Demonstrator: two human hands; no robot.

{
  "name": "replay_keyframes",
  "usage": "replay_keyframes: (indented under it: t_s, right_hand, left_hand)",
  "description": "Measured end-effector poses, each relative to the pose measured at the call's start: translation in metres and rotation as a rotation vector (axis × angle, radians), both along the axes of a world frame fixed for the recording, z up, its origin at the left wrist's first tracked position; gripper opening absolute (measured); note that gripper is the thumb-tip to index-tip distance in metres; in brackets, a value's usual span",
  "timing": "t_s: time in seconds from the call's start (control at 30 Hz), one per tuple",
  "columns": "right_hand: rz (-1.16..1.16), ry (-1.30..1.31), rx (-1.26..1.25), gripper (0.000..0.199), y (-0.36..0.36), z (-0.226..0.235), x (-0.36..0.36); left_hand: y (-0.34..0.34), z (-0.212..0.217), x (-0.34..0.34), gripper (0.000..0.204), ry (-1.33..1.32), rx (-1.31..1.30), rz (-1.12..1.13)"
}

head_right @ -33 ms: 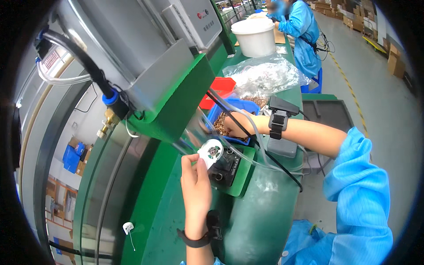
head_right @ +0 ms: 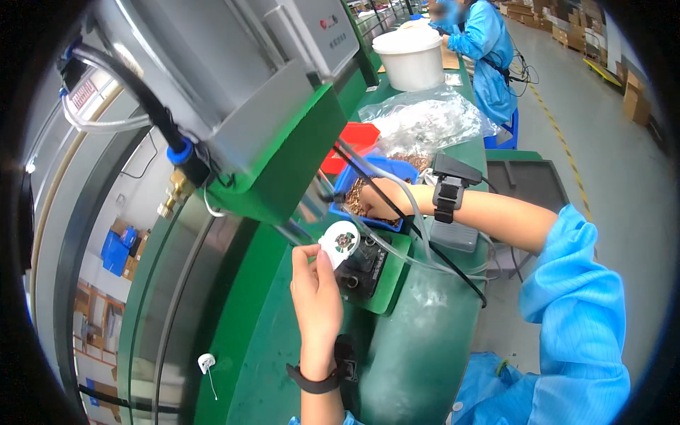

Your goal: Operating a pneumatic press machine to assemble small plastic components in a factory.

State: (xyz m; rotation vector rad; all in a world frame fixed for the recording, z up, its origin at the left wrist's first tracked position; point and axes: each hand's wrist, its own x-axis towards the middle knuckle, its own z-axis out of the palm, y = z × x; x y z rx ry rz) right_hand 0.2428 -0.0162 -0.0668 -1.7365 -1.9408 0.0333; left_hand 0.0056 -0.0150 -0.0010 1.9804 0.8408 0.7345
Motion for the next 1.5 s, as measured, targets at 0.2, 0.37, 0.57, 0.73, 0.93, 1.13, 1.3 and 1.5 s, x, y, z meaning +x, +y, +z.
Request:
replay_keyframes:
  t_s: [0.2,0.37,0.57,0.73,0.93,1.13,1.3,1.5]
  right_hand:
    - [-0.132,-0.034,0.02,0.015,-0.014,0.014,-0.008]
    - [-0.316,0.029,0.013,0.016,-0.036,0.039,-0.023]
    - [-0.287,0.175,0.087,0.017,-0.037,0.026,-0.005]
    - [-0.231,0.094,0.213,0.019,-0.044,0.025,0.009]
    - [-0.297,0.267,0.01,0.019,-0.058,0.036,0.01]
    - [-0.143,0.117,0.157,0.018,-0.082,0.046,0.006]
    - [-0.208,0.26,0.184,0.016,-0.103,0.038,0.005]
    - [-0.152,0.233,0.216,0.013,-0.121,0.041,-0.013]
  left_hand:
    - [0.031,0.017,-0.017,0.018,-0.461,-0.224,0.071]
    - [0.1,0.004,-0.075,0.023,-0.332,-0.128,0.255]
    - [0.182,-0.062,-0.156,0.054,0.51,0.457,0.365]
    - [0.203,-0.059,-0.263,0.073,1.011,0.247,0.623]
    - [0.181,-0.076,-0.267,0.055,0.904,0.293,0.364]
    - [0.134,-0.041,-0.207,0.06,0.695,0.481,0.583]
    - [0.049,0.022,-0.082,0.034,0.158,0.389,0.235]
    - [0.007,0.025,-0.008,0.045,0.064,0.324,-0.149]
